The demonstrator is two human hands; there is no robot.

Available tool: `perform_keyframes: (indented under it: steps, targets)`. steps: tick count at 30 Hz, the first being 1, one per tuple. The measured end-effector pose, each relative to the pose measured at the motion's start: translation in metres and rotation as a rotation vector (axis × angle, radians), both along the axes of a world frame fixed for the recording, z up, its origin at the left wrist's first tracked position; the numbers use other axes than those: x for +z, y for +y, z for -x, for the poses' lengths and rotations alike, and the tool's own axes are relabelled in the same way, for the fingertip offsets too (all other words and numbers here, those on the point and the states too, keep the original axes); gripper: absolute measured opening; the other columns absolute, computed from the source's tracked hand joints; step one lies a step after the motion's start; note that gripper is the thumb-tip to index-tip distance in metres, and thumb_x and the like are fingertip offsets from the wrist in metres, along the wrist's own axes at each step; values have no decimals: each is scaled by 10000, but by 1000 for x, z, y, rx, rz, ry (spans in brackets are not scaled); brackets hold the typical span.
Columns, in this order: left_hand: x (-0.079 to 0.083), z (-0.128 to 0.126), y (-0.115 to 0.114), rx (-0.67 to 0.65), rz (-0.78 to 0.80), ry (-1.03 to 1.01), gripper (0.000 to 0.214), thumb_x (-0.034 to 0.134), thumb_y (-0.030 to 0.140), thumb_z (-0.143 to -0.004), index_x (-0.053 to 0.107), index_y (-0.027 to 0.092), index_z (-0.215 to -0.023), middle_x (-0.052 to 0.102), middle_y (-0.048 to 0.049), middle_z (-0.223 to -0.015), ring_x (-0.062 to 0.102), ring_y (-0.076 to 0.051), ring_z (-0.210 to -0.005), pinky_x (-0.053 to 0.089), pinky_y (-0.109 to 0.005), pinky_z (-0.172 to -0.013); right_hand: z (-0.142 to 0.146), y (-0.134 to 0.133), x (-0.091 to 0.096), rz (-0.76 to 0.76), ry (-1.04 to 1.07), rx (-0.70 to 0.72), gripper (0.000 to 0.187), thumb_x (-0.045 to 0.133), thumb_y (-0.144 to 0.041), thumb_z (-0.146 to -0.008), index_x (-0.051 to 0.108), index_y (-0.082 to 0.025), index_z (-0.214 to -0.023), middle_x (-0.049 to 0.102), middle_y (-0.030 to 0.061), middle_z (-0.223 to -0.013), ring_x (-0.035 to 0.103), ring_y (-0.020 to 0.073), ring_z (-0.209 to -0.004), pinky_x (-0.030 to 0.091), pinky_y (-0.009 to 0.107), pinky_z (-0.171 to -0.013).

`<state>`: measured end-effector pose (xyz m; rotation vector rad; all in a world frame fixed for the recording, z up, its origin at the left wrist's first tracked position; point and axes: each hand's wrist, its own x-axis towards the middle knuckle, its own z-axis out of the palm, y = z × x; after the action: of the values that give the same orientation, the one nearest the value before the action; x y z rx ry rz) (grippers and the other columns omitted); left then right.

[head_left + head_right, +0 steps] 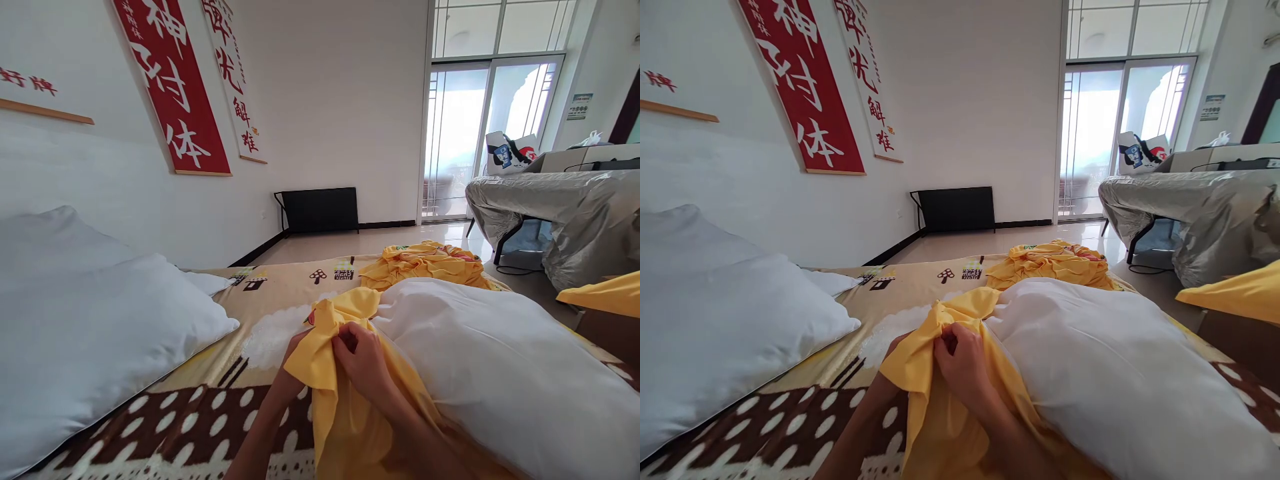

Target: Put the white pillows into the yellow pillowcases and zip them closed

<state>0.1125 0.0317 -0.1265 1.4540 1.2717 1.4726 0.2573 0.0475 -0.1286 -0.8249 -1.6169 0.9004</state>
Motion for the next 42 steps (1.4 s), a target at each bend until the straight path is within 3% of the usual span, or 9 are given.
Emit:
perform_keyframes:
  steps: [6,10,18,21,24,27,31,36,42]
  targets:
    - [8,2,-1,-78,-28,-30,529,665,344,-716,581,248,-1229,661,-32,-893,615,-201,-781,500,-291,-728,-2,0,0,-80,-96,82,88,487,-219,-712,471,-181,-635,481,-42,-593,388,86,-555,298,208,-523]
    - [11,10,-5,-172,-127,282,278,694,231,-665,722,227,-942,687,-50,-940,615,-231,-889,471,-304,-851,-1,1,-2,-58,-168,79,102,516,-189,-618,429,-182,-565,407,-60,-518,335,75,-506,246,213,-488]
    - [0,2,5,-53,-269,368,104,652,236,-689,692,202,-779,630,-20,-747,564,-180,-713,449,-280,-690,-5,-5,4,-85,-496,-146,54,523,-178,-648,503,-171,-598,578,13,-597,384,104,-536,224,249,-528]
    - [-9,-1,14,96,-278,345,100,631,297,-712,675,214,-747,588,-24,-776,541,-192,-777,446,-300,-747,-9,-6,6,-92,-544,-162,62,521,-182,-665,526,-168,-605,600,28,-618,368,105,-535,205,253,-520]
    - [-15,-1,19,252,-266,313,116,585,301,-757,657,252,-834,612,-39,-1049,503,-236,-1058,394,-344,-920,-11,-5,8,-95,-483,-77,79,530,-182,-663,526,-166,-586,579,9,-587,359,94,-519,214,245,-514]
    - [-17,1,19,169,-305,360,85,596,301,-751,651,257,-798,647,-20,-1114,463,-249,-1190,280,-376,-1038,-12,-1,8,-87,-365,41,117,517,-167,-660,499,-168,-545,509,-29,-526,336,82,-498,227,230,-499]
    - [-21,4,22,95,-320,348,68,608,298,-712,629,232,-714,675,-21,-787,577,-236,-940,307,-380,-997,-13,5,5,-75,-281,120,129,469,-124,-659,524,-167,-552,498,-42,-527,367,79,-511,261,213,-512]
    - [-27,8,23,130,-294,247,117,590,276,-698,646,208,-773,633,-55,-837,539,-242,-879,412,-350,-842,-10,9,-2,-56,-362,-22,97,502,-127,-658,576,-165,-609,557,-17,-574,415,95,-547,269,217,-531]
    - [-18,8,17,-99,-304,76,155,582,339,-704,597,185,-718,552,-58,-764,529,-231,-811,446,-341,-785,-10,8,-3,-103,-409,-95,114,515,-140,-702,619,-163,-662,619,15,-646,465,112,-588,286,226,-550]
